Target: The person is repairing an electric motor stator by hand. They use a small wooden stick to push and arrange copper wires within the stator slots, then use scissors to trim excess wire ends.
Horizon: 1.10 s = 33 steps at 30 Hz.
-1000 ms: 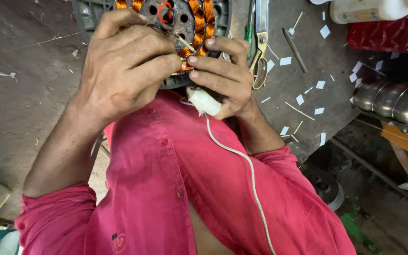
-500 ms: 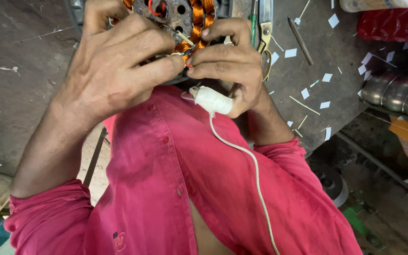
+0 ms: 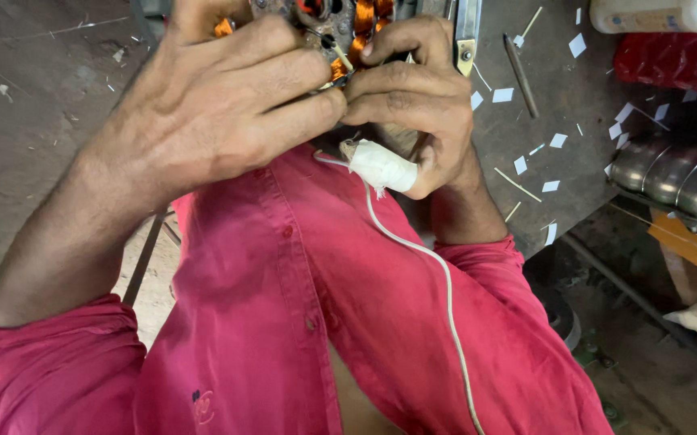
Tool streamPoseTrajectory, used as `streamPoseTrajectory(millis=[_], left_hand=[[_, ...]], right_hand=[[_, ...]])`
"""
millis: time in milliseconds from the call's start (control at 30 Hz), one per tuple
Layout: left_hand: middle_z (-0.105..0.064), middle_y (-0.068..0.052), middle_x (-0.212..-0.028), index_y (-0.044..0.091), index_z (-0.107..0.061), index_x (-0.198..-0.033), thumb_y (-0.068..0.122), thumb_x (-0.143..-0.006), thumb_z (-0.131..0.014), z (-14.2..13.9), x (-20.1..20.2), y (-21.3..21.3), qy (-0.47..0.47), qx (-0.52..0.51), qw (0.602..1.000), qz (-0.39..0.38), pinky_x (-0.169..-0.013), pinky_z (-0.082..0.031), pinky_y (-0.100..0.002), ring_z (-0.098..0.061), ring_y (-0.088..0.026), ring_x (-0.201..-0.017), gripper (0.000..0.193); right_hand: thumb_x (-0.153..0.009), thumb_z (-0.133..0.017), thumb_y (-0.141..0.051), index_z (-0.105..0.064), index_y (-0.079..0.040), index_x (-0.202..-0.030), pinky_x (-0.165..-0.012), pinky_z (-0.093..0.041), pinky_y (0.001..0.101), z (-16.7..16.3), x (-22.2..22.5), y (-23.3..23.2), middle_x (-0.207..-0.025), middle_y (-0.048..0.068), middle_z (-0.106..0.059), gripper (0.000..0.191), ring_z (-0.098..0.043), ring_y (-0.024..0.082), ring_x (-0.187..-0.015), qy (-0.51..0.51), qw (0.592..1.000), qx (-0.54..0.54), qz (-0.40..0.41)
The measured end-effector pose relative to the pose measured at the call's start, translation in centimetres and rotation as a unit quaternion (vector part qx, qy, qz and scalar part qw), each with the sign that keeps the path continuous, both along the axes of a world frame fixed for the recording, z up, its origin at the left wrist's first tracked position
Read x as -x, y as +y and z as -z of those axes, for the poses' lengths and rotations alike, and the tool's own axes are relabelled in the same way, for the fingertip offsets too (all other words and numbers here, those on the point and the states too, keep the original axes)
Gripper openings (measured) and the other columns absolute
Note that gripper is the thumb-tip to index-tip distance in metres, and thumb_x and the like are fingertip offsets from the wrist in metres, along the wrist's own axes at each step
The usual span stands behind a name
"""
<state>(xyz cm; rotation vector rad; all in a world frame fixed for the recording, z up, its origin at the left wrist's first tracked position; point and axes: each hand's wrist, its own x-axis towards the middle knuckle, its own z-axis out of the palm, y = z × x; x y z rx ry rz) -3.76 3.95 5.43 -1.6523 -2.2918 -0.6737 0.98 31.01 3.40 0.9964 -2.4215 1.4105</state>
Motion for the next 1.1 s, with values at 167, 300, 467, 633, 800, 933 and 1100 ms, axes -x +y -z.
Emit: streamPoseTrajectory(millis=[167,300,467,633,800,933,1100], left_hand=[[-0.054,0.008,-0.109,0.015,-0.063,-0.113,0.01,-0.104,-0.061,1.0,0.2,0.2,0.011,-0.021,1.0,-0.005,-0.105,-0.033,-0.037,-0.054,-0.009,-0.112,0.01],[-0.056,0.006,-0.112,0.013,-0.063,-0.113,0.008,-0.103,-0.061,1.8,0.3,0.2,0.017,-0.036,0.999,-0.009,-0.106,-0.031,-0.039,-0.053,-0.012,-0.114,0.011],[-0.059,0.004,-0.118,0.009,-0.065,-0.114,0.008,-0.096,-0.061,2.2,0.1,0.2,-0.012,-0.044,0.999,-0.018,-0.106,-0.031,-0.035,-0.052,-0.017,-0.113,0.018],[-0.062,0.003,-0.114,0.01,-0.066,-0.109,0.011,-0.099,-0.065,2.2,-0.5,0.6,-0.048,-0.064,0.996,-0.035,-0.107,-0.027,-0.045,-0.054,-0.018,-0.115,0.01],[-0.063,0.003,-0.113,0.011,-0.069,-0.117,0.011,-0.098,-0.068,1.9,-0.6,1.3,-0.12,-0.112,0.986,-0.029,-0.109,-0.025,-0.045,-0.051,-0.02,-0.115,0.018],[-0.064,0.003,-0.105,0.014,-0.074,-0.115,0.006,-0.1,-0.072,1.6,-1.0,1.8,-0.139,-0.09,0.985,-0.039,-0.105,-0.026,-0.046,-0.053,-0.021,-0.111,0.017],[-0.06,0.003,-0.103,0.015,-0.074,-0.111,0.017,-0.101,-0.072,1.6,-1.9,2.6,-0.09,-0.072,0.99,-0.083,-0.106,-0.027,-0.046,-0.05,-0.021,-0.109,0.01]], right_hand=[[-0.071,-0.083,-0.027,-0.079,-0.001,-0.095,-0.098,-0.045,0.0442,0.0,-0.1,-0.1,-0.099,0.01,-0.075,0.036,-0.056,0.032,-0.11,-0.01,1.0,0.0,-0.003],[-0.069,-0.084,-0.024,-0.079,-0.002,-0.095,-0.099,-0.048,0.0458,1.0,-0.5,-0.4,-0.101,0.011,-0.075,0.035,-0.057,0.034,-0.112,0.005,0.999,0.035,0.015],[-0.068,-0.083,-0.024,-0.079,-0.002,-0.095,-0.106,-0.048,0.05,2.4,-1.4,-0.4,-0.111,0.017,-0.072,0.036,-0.057,0.038,-0.12,0.015,0.997,0.059,0.04],[-0.067,-0.083,-0.024,-0.079,-0.001,-0.095,-0.108,-0.046,0.0526,3.2,-2.0,-0.2,-0.113,0.019,-0.071,0.036,-0.057,0.039,-0.123,0.021,0.996,0.059,0.056],[-0.067,-0.084,-0.023,-0.08,-0.001,-0.096,-0.108,-0.047,0.0519,3.8,-2.1,0.0,-0.113,0.017,-0.072,0.037,-0.059,0.038,-0.123,0.032,0.995,0.077,0.051],[-0.068,-0.084,-0.024,-0.079,-0.001,-0.096,-0.108,-0.046,0.0509,3.7,-2.3,0.4,-0.114,0.017,-0.072,0.037,-0.058,0.038,-0.122,0.025,0.995,0.078,0.049],[-0.07,-0.086,-0.026,-0.078,-0.001,-0.096,-0.107,-0.047,0.0501,3.3,-2.6,0.6,-0.114,0.017,-0.071,0.037,-0.059,0.038,-0.123,0.027,0.996,0.073,0.045]])
